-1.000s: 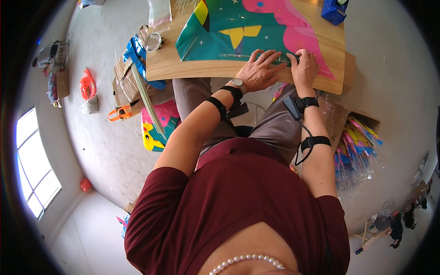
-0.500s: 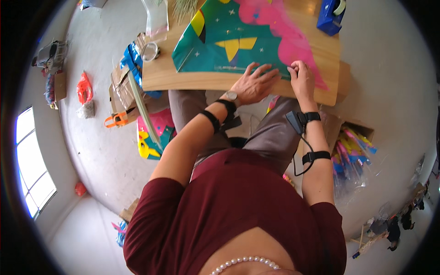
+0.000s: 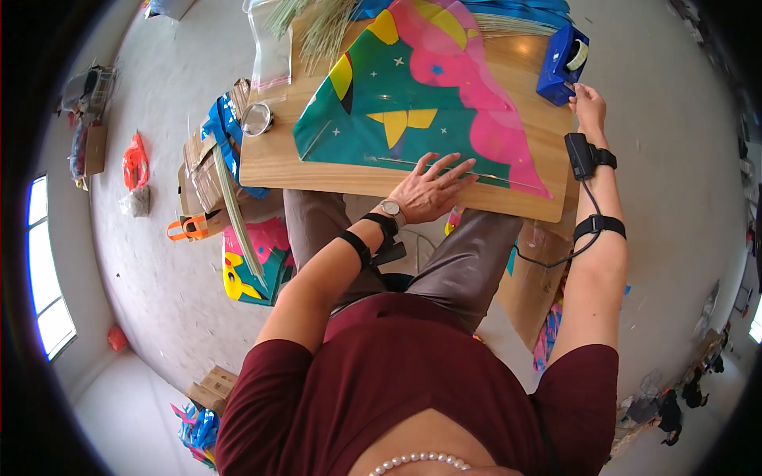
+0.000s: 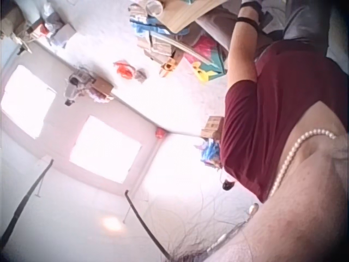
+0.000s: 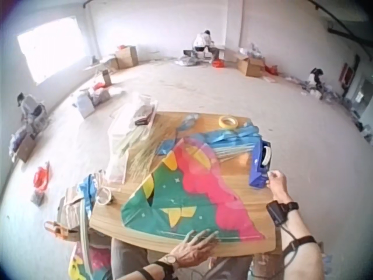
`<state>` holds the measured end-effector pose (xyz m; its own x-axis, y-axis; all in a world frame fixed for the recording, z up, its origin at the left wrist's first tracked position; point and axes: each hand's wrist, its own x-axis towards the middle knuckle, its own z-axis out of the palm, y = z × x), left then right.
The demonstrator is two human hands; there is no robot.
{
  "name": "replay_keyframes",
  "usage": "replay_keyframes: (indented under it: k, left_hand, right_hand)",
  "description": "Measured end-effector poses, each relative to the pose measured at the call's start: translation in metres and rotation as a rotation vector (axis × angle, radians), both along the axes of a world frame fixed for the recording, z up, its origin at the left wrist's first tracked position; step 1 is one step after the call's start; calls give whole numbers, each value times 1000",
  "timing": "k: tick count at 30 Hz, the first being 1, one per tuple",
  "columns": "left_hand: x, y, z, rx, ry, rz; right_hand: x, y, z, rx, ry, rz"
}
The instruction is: Assembling a cartoon-themed kite by attaching support sticks and securing them with tape.
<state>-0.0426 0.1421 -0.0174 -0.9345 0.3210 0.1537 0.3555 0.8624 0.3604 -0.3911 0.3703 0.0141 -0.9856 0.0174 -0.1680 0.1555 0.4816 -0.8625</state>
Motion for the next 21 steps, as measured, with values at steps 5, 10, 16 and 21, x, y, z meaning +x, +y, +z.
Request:
replay_keyframes:
  k: [5, 10, 16, 21]
  left_hand:
    - [-4, 2, 5, -5, -2, -14]
    - [-2, 0, 3, 3, 13, -6]
    - [-2, 0, 3, 15, 5, 3]
    - [-3, 0, 3, 6, 4, 2]
  right_hand:
    - [-21, 16, 7, -84, -101, 36]
    - [-26, 22, 13, -315, -293, -8]
    - [-7, 23, 5, -522, -265, -61]
    - [4, 22, -3, -422, -197, -31]
